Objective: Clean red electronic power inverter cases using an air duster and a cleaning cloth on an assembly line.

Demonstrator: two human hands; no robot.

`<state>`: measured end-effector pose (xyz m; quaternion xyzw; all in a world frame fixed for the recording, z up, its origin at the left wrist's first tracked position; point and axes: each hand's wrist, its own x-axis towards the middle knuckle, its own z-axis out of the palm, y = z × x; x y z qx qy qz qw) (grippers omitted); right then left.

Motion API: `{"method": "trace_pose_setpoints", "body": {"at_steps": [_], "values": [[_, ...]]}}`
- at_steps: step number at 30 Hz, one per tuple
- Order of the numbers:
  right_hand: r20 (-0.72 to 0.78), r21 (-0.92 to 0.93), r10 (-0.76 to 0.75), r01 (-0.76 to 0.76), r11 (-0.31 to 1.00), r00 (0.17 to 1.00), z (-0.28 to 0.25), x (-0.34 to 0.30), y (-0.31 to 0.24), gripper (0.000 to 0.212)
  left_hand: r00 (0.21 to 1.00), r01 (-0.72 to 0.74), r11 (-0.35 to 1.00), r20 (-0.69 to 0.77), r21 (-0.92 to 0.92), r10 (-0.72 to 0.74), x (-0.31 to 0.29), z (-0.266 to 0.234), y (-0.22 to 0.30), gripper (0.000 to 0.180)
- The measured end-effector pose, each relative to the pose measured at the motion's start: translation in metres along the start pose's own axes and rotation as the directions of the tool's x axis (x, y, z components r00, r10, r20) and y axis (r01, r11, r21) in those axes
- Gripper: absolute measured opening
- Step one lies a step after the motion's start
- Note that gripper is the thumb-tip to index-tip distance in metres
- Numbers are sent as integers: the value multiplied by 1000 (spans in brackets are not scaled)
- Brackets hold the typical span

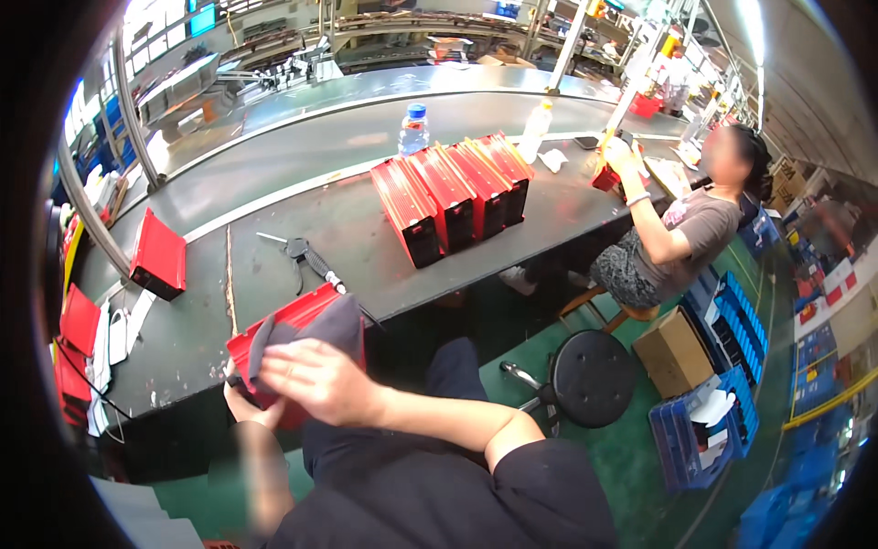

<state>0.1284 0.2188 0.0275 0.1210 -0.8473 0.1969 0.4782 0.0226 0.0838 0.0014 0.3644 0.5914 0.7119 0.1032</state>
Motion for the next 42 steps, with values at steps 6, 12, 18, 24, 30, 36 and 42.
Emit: {"method": "trace_pose_setpoints", "body": {"at_steps": [6, 12, 18, 24, 30, 36, 42], "values": [[-198, 425, 652, -535, 730, 732, -28, -25, 38, 23, 940, 214, 942, -209, -260, -271, 3, -21, -23, 56], [-46, 855, 996, -513, 77, 73, -25, -72, 98, 29, 875, 263, 538, -36, -801, -482, 22, -16, -18, 44], [29, 963, 980, -268, 25, 195, -44, -42, 96, 30, 858, 260, 475, -24, -841, -513, 40, 7, -16, 41], [-290, 767, 847, -421, 485, 446, -10, -34, 83, 21, 810, 267, 496, -87, -827, -581, 33, 8, -20, 45], [-322, -74, 536, -586, 807, 780, 10, -43, 79, 30, 800, 259, 458, -76, -850, -595, 35, 11, -21, 45], [-52, -528, 234, -226, 818, 971, -6, -27, 81, 28, 773, 249, 486, -130, -838, -621, 43, 11, -18, 42], [242, -368, 62, 33, 929, 968, 6, -35, 52, 18, 763, 216, 545, -209, -810, -612, 54, 5, -35, 44]]}}
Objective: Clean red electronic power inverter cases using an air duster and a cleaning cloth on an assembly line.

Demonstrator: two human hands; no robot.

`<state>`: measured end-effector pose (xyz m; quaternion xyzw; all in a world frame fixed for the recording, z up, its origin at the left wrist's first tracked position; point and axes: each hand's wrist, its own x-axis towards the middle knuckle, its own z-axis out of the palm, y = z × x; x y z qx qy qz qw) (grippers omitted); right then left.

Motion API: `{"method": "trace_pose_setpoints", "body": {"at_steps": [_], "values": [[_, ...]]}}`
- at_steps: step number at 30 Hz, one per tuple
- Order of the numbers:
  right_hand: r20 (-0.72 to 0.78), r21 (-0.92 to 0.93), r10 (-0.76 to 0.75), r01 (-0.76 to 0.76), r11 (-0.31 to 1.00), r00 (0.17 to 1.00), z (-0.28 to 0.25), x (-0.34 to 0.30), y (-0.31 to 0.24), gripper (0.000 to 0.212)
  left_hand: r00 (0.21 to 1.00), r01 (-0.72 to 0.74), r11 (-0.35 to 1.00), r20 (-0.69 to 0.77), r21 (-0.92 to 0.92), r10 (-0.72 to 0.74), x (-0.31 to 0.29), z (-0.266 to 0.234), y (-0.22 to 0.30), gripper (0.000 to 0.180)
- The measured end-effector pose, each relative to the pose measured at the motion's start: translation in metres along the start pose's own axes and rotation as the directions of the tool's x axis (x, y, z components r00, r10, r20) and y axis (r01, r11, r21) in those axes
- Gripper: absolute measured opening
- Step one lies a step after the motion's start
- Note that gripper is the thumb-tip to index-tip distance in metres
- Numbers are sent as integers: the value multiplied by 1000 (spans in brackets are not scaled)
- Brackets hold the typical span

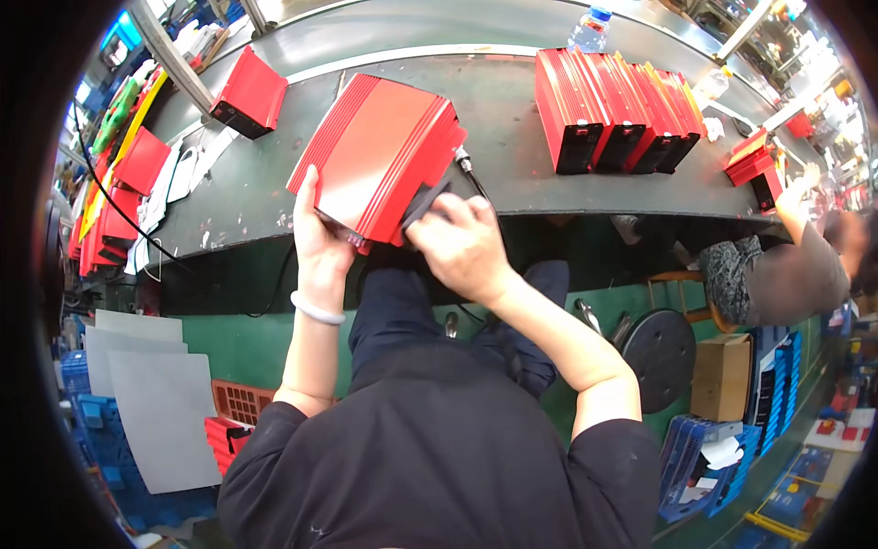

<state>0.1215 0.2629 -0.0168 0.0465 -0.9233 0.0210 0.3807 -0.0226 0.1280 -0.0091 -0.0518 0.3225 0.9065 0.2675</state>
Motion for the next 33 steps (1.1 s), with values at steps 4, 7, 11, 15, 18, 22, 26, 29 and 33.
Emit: {"method": "trace_pose_setpoints", "body": {"at_steps": [4, 7, 11, 15, 18, 22, 26, 29, 33], "values": [[235, 306, -141, 64, 950, 962, 15, -27, -40, 12, 995, 95, 995, -1, -26, -95, -2, 11, 11, 48], [333, 591, 91, -283, 756, 938, 22, -47, -43, 20, 975, 213, 977, -65, -4, -213, -6, 17, 16, 53], [613, 716, 483, -698, -5, 626, 10, -43, -8, 24, 983, 149, 988, 111, -28, -145, 2, 2, 18, 53], [639, 769, 624, -412, -489, 450, 3, -41, 19, 18, 967, 153, 986, 216, -65, -135, -4, -23, 14, 50], [670, 740, 653, -240, -629, 353, -2, -39, 31, 24, 947, 167, 980, 295, -107, -129, 8, -60, 7, 49], [719, 641, 530, -135, -755, 449, -11, -36, 39, 30, 872, 279, 940, 461, -195, -164, 15, -81, 2, 52], [727, 626, 524, -115, -771, 443, -24, -22, 35, 37, 847, 315, 931, 496, -184, -189, 16, -92, 0, 58], [724, 595, 468, -115, -795, 506, -28, -19, 35, 42, 839, 277, 948, 522, -159, -157, 12, -91, 0, 60], [716, 583, 447, -106, -805, 536, -36, -13, 30, 43, 855, 264, 958, 488, -116, -177, 15, -93, 1, 62]]}}
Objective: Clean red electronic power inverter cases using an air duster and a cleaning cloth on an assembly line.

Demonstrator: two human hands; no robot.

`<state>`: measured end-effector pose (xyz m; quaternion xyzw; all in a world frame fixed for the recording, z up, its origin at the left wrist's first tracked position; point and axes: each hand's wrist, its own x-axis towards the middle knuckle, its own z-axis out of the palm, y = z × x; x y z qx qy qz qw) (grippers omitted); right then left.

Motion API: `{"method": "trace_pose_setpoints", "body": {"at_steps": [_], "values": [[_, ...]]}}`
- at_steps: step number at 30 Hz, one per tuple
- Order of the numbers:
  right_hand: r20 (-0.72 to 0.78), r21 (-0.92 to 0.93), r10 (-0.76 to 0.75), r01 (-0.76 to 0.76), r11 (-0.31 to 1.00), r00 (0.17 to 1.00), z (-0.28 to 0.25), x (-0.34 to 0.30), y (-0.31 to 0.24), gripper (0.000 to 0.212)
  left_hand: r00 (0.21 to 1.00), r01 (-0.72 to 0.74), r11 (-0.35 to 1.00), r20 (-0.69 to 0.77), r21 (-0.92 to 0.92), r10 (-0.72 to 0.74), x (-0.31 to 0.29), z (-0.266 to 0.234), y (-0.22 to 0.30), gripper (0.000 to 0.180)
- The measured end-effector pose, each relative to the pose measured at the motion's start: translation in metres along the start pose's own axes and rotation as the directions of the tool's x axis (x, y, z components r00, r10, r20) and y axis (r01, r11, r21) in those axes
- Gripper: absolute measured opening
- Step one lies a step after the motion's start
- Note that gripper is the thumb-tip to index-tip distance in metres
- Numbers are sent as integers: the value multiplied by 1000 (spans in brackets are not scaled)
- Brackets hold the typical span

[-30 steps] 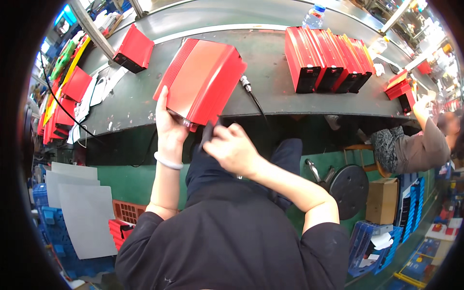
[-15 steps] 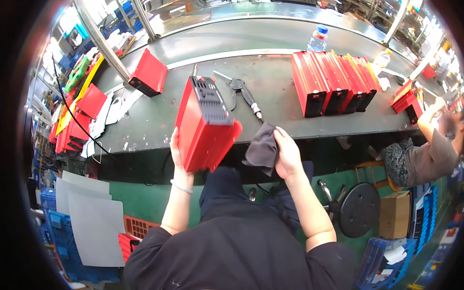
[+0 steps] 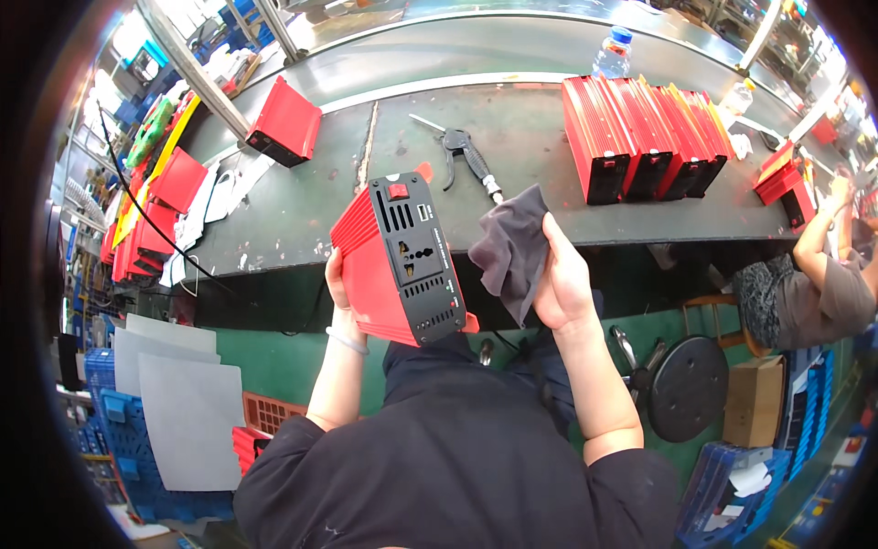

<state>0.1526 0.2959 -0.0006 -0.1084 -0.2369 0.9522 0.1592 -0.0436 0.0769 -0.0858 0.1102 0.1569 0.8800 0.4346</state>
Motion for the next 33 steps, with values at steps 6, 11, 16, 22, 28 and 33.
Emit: {"method": "trace_pose_setpoints", "body": {"at_steps": [6, 11, 16, 22, 28, 33], "values": [[115, -79, -120, 130, 988, 986, 15, -12, -1, 42, 999, -26, 998, -43, 65, 29, 3, -4, -1, 60], [304, -596, -346, 461, 658, 887, 39, -37, 14, 29, 999, -24, 998, -21, 61, 25, 4, 10, -3, 58], [772, -630, -240, 664, -402, 588, 67, -21, 16, 35, 997, -44, 992, -60, 117, 51, 6, 22, -7, 54], [792, -609, -351, 611, -506, 499, 43, -14, 23, 27, 989, -110, 984, -85, 138, 122, 4, 28, -5, 51], [700, -709, -466, 607, -359, 542, 35, -24, 27, 27, 975, -128, 973, -154, 194, 159, -2, 25, -11, 52], [650, -750, -509, 587, -307, 564, 39, -18, 23, 25, 976, -129, 951, -136, 282, 172, -6, 34, -12, 56]]}}
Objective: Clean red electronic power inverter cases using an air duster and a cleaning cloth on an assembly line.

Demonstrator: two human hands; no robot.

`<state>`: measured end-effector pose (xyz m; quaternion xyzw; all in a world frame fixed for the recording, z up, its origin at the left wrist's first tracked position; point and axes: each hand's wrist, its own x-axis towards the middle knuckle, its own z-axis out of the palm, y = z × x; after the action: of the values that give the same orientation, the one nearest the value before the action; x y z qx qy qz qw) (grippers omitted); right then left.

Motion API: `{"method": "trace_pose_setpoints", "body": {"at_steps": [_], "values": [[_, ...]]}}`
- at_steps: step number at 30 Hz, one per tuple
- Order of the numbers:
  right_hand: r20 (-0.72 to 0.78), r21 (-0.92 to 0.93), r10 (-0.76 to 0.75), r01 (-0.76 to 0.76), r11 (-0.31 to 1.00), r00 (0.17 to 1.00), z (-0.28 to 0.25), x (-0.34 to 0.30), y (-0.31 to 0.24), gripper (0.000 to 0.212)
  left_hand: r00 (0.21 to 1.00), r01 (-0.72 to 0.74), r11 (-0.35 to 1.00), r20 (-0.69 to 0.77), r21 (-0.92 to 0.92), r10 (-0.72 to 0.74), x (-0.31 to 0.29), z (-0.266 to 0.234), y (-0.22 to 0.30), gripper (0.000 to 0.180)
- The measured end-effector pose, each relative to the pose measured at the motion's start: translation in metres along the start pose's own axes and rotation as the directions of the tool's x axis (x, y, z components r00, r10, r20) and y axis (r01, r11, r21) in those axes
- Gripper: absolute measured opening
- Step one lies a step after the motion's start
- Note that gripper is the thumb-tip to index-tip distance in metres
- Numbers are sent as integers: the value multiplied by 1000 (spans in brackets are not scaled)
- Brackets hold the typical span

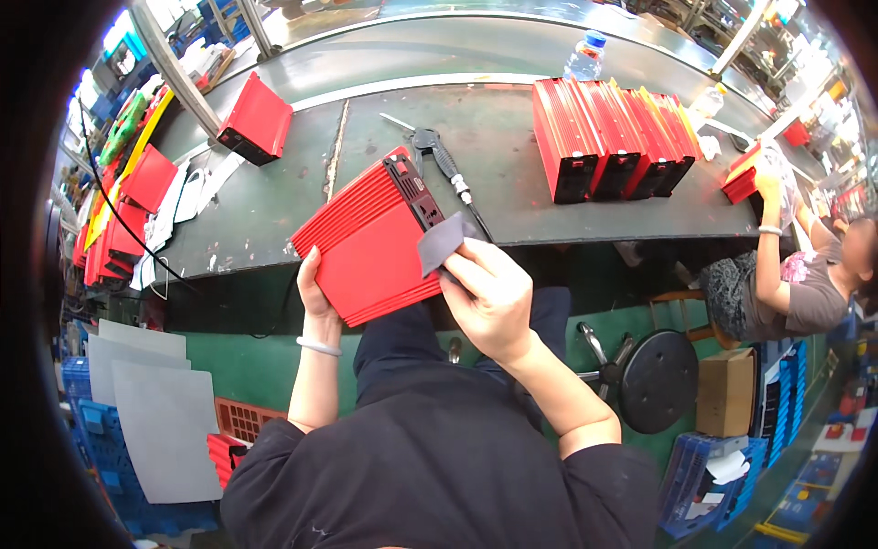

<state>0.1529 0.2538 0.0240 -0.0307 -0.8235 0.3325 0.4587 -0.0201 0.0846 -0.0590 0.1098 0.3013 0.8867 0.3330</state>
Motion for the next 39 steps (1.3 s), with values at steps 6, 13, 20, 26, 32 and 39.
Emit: {"method": "trace_pose_setpoints", "body": {"at_steps": [6, 13, 20, 26, 32, 39], "values": [[-23, -72, 18, -20, 997, 1000, 9, 12, 0, 20, 994, -107, 993, 0, 56, 107, -3, 8, 6, 50], [218, 234, 205, -255, 938, 954, -17, 13, 13, 11, 990, -142, 989, -12, 49, 143, 2, -14, 2, 53], [38, 655, 365, -299, 694, 930, -2, 25, 21, 23, 993, -119, 993, 29, 2, 119, 0, -21, -4, 59], [-79, 188, 48, -32, 982, 996, 17, 22, 6, 16, 996, -93, 996, 12, -8, 93, 0, -22, -6, 58], [166, 209, 181, -213, 954, 969, -2, 11, 10, 13, 995, -91, 996, 47, 3, 90, -4, -27, -3, 57], [-14, 150, 68, -65, 986, 998, 10, 21, 2, 16, 991, -128, 992, 35, 13, 128, -5, -10, 0, 57]]}}
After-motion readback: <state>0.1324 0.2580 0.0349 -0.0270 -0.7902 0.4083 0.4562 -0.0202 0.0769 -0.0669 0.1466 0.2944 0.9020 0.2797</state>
